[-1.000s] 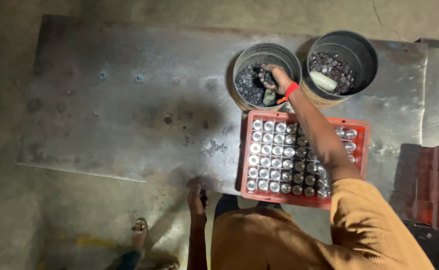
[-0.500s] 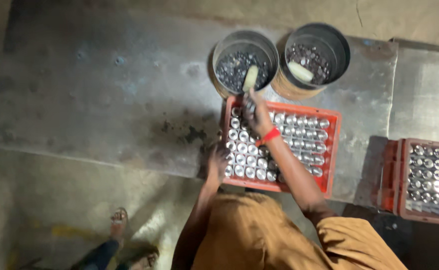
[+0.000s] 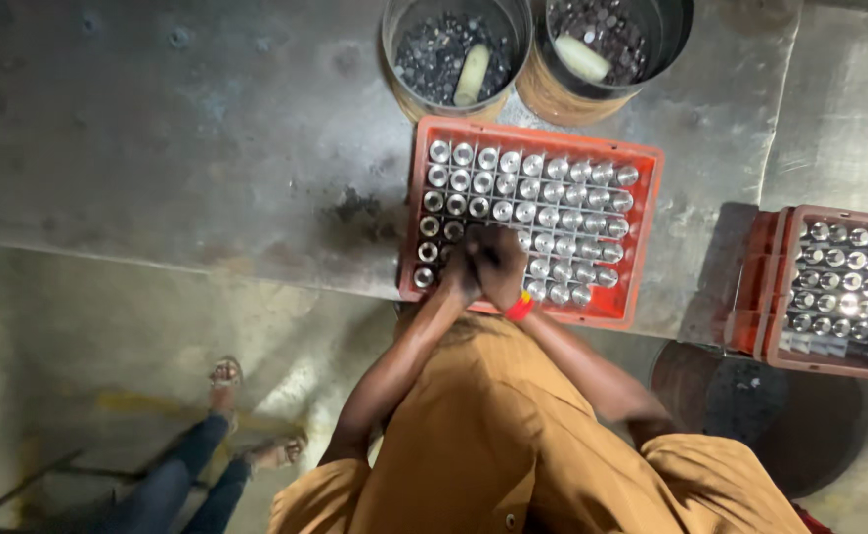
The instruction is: The person fills small metal cups in a red crate with dark granular material from nearby buckets. They scoop the material by hand and place it into each cup, then wipe the crate surface with a cloth.
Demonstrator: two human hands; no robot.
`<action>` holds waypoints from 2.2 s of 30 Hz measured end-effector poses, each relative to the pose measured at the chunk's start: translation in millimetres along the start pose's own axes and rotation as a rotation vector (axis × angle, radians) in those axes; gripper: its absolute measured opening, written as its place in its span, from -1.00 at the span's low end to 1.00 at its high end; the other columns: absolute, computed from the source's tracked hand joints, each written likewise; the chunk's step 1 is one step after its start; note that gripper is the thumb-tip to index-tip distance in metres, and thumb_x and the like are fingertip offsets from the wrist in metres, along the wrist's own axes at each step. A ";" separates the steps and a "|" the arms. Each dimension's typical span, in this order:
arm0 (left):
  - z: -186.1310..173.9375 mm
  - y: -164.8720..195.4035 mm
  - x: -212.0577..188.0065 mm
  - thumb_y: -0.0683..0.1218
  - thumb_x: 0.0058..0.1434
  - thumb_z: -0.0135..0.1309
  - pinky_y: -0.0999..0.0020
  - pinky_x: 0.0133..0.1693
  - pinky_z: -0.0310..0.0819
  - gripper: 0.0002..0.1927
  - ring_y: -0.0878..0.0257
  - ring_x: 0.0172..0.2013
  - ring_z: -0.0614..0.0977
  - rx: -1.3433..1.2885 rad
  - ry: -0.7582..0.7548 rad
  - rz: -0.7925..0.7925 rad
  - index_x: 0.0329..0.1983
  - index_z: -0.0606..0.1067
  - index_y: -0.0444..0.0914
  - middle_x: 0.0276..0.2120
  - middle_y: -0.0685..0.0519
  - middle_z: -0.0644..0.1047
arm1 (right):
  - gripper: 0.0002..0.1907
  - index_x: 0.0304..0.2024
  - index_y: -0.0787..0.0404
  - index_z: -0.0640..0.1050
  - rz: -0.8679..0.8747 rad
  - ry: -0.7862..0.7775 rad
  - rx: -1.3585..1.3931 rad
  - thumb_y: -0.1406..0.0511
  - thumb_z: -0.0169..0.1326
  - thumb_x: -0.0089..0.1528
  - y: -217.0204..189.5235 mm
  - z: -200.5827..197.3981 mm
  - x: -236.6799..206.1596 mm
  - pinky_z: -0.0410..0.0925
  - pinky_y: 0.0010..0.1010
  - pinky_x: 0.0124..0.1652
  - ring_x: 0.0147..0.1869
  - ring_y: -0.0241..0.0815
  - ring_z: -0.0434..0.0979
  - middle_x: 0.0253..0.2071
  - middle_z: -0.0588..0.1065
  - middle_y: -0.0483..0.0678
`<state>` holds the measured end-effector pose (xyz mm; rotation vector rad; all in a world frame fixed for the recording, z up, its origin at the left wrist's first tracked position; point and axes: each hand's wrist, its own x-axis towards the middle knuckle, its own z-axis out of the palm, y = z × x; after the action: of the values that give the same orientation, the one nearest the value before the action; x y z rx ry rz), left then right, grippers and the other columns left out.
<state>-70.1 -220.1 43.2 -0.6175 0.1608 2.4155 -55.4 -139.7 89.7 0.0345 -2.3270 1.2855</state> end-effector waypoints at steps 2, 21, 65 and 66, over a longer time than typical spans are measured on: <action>-3.4 4.1 -1.8 0.10 0.48 -0.06 0.38 -0.30 0.41 -0.68 0.24 -0.26 0.56 0.011 0.000 -0.011 0.04 0.50 -0.20 -0.21 0.03 0.56 | -0.87 -0.14 0.22 0.66 0.259 -0.024 0.019 0.37 0.21 0.26 16.3 -1.7 18.9 0.40 -0.30 -0.24 -0.29 -0.07 0.55 -0.32 0.60 0.01; -32.0 40.1 -43.6 -0.01 0.50 0.03 0.56 -0.56 0.15 -0.76 0.39 -0.48 0.38 0.164 -0.062 0.151 0.09 0.44 -0.23 -0.33 0.11 0.47 | -0.82 -0.12 0.18 0.66 -0.322 -0.495 -0.547 0.32 0.18 0.24 68.3 -15.3 148.0 0.40 -0.08 -0.06 -0.04 0.12 0.55 -0.22 0.55 0.09; -6.1 30.9 -9.9 0.03 0.46 0.00 0.54 -0.67 0.11 -0.82 0.43 -0.63 0.39 0.580 0.205 0.318 -0.10 0.43 -0.17 -0.49 0.18 0.44 | -0.68 0.12 0.25 0.63 0.080 -0.357 -0.089 0.31 0.17 0.32 67.3 -27.7 63.9 0.37 -0.27 -0.27 -0.29 -0.18 0.50 -0.28 0.59 0.01; -3.8 26.7 -8.9 0.03 0.45 -0.01 0.55 -0.67 0.11 -0.82 0.44 -0.63 0.39 0.635 0.198 0.332 -0.07 0.43 -0.16 -0.50 0.19 0.43 | -0.74 0.07 0.26 0.64 0.260 -0.444 0.016 0.28 0.14 0.38 60.2 -26.2 45.9 0.30 -0.30 -0.33 -0.36 -0.24 0.41 -0.39 0.53 -0.01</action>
<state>-78.8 -247.2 43.1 -0.5526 1.1388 2.3993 -100.5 -75.6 72.9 0.0256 -2.7679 1.5508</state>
